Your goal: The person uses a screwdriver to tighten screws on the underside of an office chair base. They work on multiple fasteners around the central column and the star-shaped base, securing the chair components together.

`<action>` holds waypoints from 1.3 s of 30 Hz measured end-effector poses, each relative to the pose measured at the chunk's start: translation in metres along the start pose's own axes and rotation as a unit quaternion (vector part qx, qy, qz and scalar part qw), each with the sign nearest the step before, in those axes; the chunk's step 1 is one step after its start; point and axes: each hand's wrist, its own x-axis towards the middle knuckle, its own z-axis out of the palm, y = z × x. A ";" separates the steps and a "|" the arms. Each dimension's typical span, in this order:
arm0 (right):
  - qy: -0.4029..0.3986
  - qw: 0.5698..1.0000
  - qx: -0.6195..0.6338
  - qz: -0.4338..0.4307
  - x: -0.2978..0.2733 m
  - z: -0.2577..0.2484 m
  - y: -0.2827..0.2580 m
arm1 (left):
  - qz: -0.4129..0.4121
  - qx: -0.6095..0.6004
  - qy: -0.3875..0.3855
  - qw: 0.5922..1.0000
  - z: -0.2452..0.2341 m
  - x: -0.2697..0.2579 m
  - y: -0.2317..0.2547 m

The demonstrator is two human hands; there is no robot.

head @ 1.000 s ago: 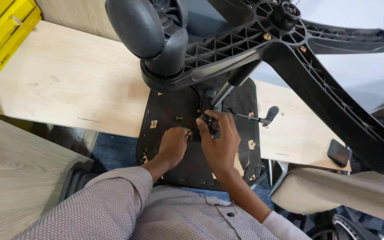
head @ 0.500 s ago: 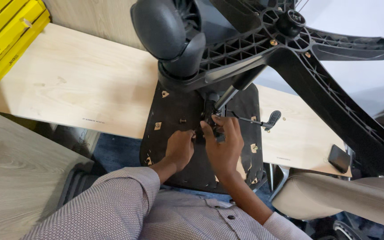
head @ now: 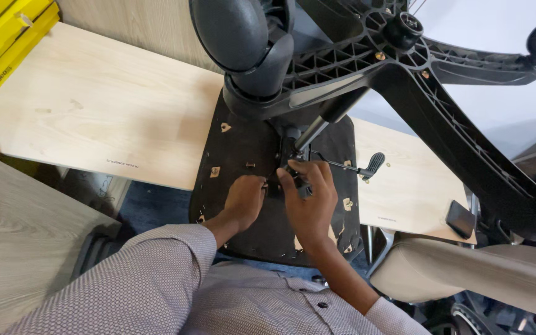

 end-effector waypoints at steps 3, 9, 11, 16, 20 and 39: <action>0.008 1.000 0.003 -0.022 0.002 -0.001 -0.002 | -0.021 -0.008 0.008 1.000 0.000 0.001 0.001; 0.019 0.999 0.018 -0.023 0.007 -0.004 -0.003 | 0.014 -0.003 0.043 0.999 0.008 0.007 0.005; 0.014 1.000 0.026 -0.009 0.007 -0.005 -0.003 | 0.028 -0.002 0.060 0.998 0.009 0.005 0.008; -0.002 0.999 0.041 -0.002 0.012 0.001 -0.003 | 0.002 -0.020 0.009 1.000 -0.001 0.002 0.002; -0.013 0.999 0.036 -0.006 0.021 0.005 -0.005 | 0.039 -0.016 0.040 0.998 -0.003 -0.001 0.000; 0.009 0.999 0.007 0.045 0.024 0.010 -0.001 | -0.090 -0.071 0.062 0.992 -0.005 -0.001 0.016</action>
